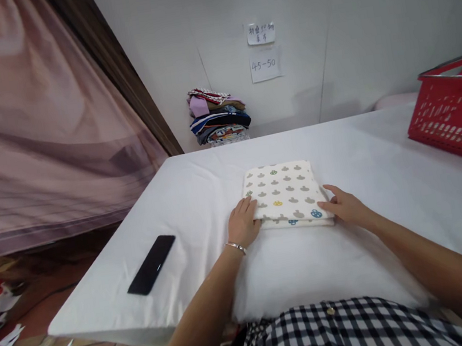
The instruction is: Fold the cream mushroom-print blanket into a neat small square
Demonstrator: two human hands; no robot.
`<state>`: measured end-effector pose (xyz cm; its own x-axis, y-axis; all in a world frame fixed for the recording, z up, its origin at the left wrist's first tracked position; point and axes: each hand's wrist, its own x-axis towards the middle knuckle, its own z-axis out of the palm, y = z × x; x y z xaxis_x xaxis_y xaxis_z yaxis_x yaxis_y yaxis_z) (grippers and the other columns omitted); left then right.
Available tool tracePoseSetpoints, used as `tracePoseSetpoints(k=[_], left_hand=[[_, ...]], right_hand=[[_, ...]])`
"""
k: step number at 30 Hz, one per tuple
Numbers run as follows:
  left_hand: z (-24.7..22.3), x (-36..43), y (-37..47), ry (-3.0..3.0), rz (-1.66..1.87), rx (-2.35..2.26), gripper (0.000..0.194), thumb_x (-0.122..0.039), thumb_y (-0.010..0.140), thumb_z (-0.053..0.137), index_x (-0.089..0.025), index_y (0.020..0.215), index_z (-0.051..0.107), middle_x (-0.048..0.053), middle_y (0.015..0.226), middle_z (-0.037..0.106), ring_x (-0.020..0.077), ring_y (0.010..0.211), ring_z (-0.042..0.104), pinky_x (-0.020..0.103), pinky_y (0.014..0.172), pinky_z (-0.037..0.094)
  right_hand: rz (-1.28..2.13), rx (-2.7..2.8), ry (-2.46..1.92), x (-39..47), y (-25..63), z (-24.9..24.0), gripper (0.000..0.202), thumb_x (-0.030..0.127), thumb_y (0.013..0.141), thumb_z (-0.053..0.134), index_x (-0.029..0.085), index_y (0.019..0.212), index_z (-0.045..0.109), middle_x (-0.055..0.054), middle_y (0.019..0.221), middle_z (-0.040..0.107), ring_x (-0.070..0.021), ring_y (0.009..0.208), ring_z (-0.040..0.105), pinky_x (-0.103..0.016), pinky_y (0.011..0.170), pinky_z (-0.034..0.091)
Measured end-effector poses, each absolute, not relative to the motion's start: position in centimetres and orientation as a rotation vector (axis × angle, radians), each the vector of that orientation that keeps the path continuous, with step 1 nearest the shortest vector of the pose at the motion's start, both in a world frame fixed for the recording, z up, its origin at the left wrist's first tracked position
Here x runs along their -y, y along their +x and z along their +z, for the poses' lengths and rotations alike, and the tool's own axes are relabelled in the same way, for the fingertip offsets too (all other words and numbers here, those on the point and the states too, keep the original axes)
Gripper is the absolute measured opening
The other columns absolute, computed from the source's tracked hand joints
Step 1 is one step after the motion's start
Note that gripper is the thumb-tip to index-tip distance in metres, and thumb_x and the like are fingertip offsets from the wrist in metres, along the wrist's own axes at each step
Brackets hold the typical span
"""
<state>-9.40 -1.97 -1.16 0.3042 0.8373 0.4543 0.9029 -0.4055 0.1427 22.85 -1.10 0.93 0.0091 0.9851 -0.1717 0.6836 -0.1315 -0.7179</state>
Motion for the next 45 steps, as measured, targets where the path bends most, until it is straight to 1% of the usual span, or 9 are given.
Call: tracePoseSetpoints(k=[9,12,17,20,22,26,32,38,45], left_hand=[[-2.5,1.8,-10.3,-2.424,-0.679,1.743,0.049,-0.005,0.075,0.057,-0.021,0.122,0.057,0.007,0.133,0.055,0.0278,0.122,0.052,0.044,0.095,0.051],[-2.7,1.8,-10.3,-2.442,-0.751,1.688,0.051,-0.006,0.074,0.057,-0.02,0.123,0.055,0.008,0.134,0.055,0.0271,0.123,0.05,0.045,0.1,0.048],[-3.1,1.6,-10.3,-2.465,-0.871,1.574,0.054,-0.007,0.074,0.054,-0.017,0.126,0.052,0.012,0.136,0.051,0.0273,0.128,0.044,0.047,0.106,0.042],[-3.3,1.5,-10.4,-2.494,-0.896,1.544,0.057,-0.008,0.074,0.053,-0.019,0.129,0.049,0.012,0.137,0.05,0.0277,0.129,0.043,0.05,0.106,0.041],[-3.4,1.5,-10.5,-2.501,-0.908,1.54,0.058,-0.009,0.075,0.053,-0.021,0.131,0.047,0.011,0.138,0.049,0.0278,0.129,0.043,0.05,0.105,0.041],[-3.6,1.4,-10.6,-2.506,-0.925,1.534,0.057,-0.01,0.075,0.055,-0.021,0.131,0.048,0.012,0.138,0.05,0.0279,0.129,0.043,0.05,0.105,0.041],[-3.6,1.4,-10.6,-2.516,-0.929,1.532,0.053,-0.009,0.074,0.054,-0.018,0.126,0.051,0.013,0.137,0.05,0.0268,0.129,0.043,0.048,0.107,0.039],[-3.3,1.5,-10.7,-2.522,-0.933,1.551,0.055,-0.008,0.074,0.054,-0.022,0.128,0.05,0.01,0.138,0.05,0.0265,0.129,0.044,0.049,0.106,0.041],[-3.4,1.5,-10.6,-2.526,-0.979,1.536,0.053,-0.006,0.073,0.054,-0.02,0.124,0.052,0.011,0.136,0.051,0.0261,0.128,0.044,0.048,0.106,0.04]], right_hand=[[1.022,1.767,-1.843,1.1,23.1,-0.5,0.074,0.053,0.08,0.054,0.022,0.144,0.034,0.0,0.07,0.064,-0.017,0.057,0.057,-0.029,0.057,0.042],[0.912,1.821,-1.888,0.2,23.5,0.1,0.071,0.059,0.08,0.052,0.022,0.139,0.042,-0.003,0.075,0.066,-0.019,0.062,0.059,-0.03,0.058,0.042],[0.621,1.776,-1.948,-2.9,23.6,0.8,0.052,0.06,0.08,0.05,0.019,0.109,0.063,-0.008,0.09,0.067,-0.0219,0.08,0.061,-0.03,0.065,0.042],[0.632,1.789,-1.962,-4.4,23.1,0.8,0.044,0.061,0.078,0.05,0.02,0.085,0.064,-0.008,0.088,0.067,-0.0215,0.078,0.061,-0.03,0.063,0.041],[0.632,1.806,-1.955,-4.9,22.8,0.5,0.041,0.06,0.076,0.054,0.02,0.079,0.062,-0.008,0.085,0.068,-0.0215,0.076,0.061,-0.03,0.061,0.04],[0.583,1.787,-1.923,-5.0,22.5,0.0,0.03,0.05,0.072,0.06,0.021,0.077,0.06,-0.006,0.082,0.068,-0.0213,0.075,0.06,-0.03,0.061,0.039],[0.572,1.693,-1.861,-4.4,22.3,0.1,0.015,0.036,0.075,0.058,0.021,0.073,0.058,-0.005,0.078,0.066,-0.0202,0.073,0.058,-0.03,0.062,0.039],[0.637,1.668,-1.869,-4.4,22.6,-0.6,0.019,0.038,0.076,0.057,0.02,0.07,0.059,-0.007,0.076,0.066,-0.0216,0.072,0.059,-0.032,0.062,0.04],[0.632,1.707,-1.977,-4.8,23.0,-0.7,0.028,0.047,0.074,0.059,0.019,0.075,0.061,-0.009,0.083,0.067,-0.0228,0.075,0.06,-0.033,0.063,0.041]])
